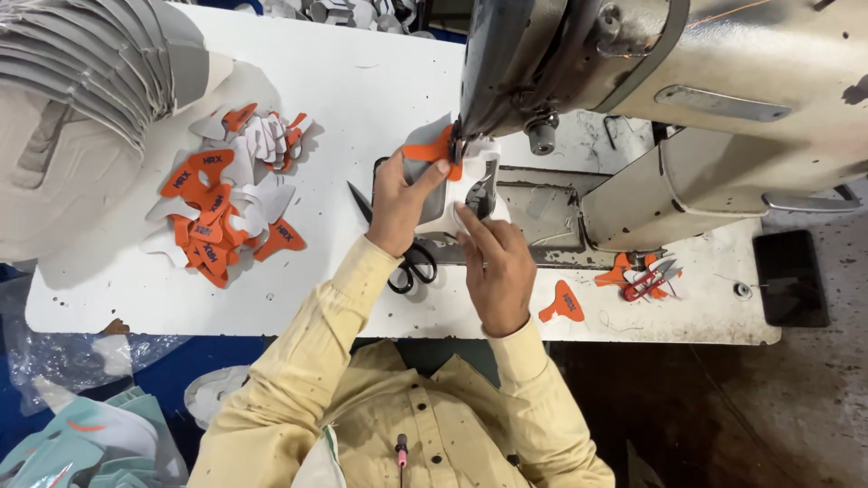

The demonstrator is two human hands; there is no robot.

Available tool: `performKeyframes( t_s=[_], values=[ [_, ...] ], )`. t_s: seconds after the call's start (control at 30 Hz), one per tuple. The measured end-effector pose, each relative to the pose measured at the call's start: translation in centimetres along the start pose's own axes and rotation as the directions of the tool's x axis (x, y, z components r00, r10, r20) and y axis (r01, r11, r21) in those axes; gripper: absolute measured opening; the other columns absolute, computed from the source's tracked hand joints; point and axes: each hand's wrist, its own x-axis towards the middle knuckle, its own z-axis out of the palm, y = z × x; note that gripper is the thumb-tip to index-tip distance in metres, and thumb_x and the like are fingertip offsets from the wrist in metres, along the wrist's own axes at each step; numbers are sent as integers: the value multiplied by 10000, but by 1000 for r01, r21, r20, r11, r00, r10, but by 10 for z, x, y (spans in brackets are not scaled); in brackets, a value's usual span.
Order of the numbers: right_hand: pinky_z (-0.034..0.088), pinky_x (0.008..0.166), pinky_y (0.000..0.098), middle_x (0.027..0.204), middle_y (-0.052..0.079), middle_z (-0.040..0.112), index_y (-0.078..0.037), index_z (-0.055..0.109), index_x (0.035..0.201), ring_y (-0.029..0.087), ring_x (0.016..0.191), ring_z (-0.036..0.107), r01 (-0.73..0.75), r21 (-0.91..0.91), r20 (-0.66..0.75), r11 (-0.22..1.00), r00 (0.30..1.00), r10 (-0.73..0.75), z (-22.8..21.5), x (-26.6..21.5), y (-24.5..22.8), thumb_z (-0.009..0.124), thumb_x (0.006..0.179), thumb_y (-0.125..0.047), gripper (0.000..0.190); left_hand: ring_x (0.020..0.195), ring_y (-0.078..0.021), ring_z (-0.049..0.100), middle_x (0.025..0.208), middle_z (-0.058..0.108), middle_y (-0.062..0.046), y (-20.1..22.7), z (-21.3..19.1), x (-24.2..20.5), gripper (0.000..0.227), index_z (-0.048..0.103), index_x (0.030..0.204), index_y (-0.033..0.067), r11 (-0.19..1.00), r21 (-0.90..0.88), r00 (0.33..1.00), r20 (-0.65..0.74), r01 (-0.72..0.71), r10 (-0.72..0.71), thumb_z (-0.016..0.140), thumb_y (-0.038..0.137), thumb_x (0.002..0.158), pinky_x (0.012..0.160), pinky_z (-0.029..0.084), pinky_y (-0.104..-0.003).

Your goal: The person aligns orange fabric pieces onto white shoe parts and sews them using a sewing machine. They then use scissors to trim the excess thread and fabric from the stitched parts.

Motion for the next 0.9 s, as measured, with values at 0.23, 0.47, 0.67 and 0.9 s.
performKeyframes(
  t_s=[0.23, 0.47, 0.67, 0.9],
  values=[
    [523, 717, 361, 877, 45, 628, -183, 722, 1320, 217, 809, 624, -39, -18, 41, 999, 998, 39, -2, 13, 6, 674, 888, 29, 484, 1031, -96, 663, 1137, 740, -72, -1, 11, 7, 325, 644, 1235, -48, 999, -18, 996, -82, -30, 28, 683, 159, 988, 966, 517, -268],
    [521, 695, 359, 878, 57, 616, -192, 735, 1307, 210, 778, 630, -42, -8, 104, 999, 994, 43, -12, 31, 26, 656, 866, 67, 517, 960, -133, 651, 1073, 734, -93, -24, 29, 3, 334, 621, 1202, -43, 980, 162, 945, -287, -112, 156, 678, 229, 1018, 910, 522, -294],
    [518, 698, 358, 839, 67, 594, -159, 755, 1270, 214, 773, 621, -25, 44, 125, 999, 992, 19, -19, 40, 29, 648, 866, 86, 484, 1001, -146, 631, 1118, 709, -92, -19, 33, -7, 396, 570, 1244, -25, 977, 187, 929, -334, -100, 159, 652, 306, 1041, 926, 503, -300],
    [500, 683, 339, 813, 76, 564, -144, 759, 1256, 203, 742, 584, -35, 98, 126, 995, 992, 22, -18, 42, 34, 675, 872, 78, 452, 852, -74, 548, 1015, 631, -27, -17, 2, -19, 400, 575, 1261, 12, 993, 117, 984, -174, -11, 31, 616, 357, 1062, 729, 466, -240]
  ],
)
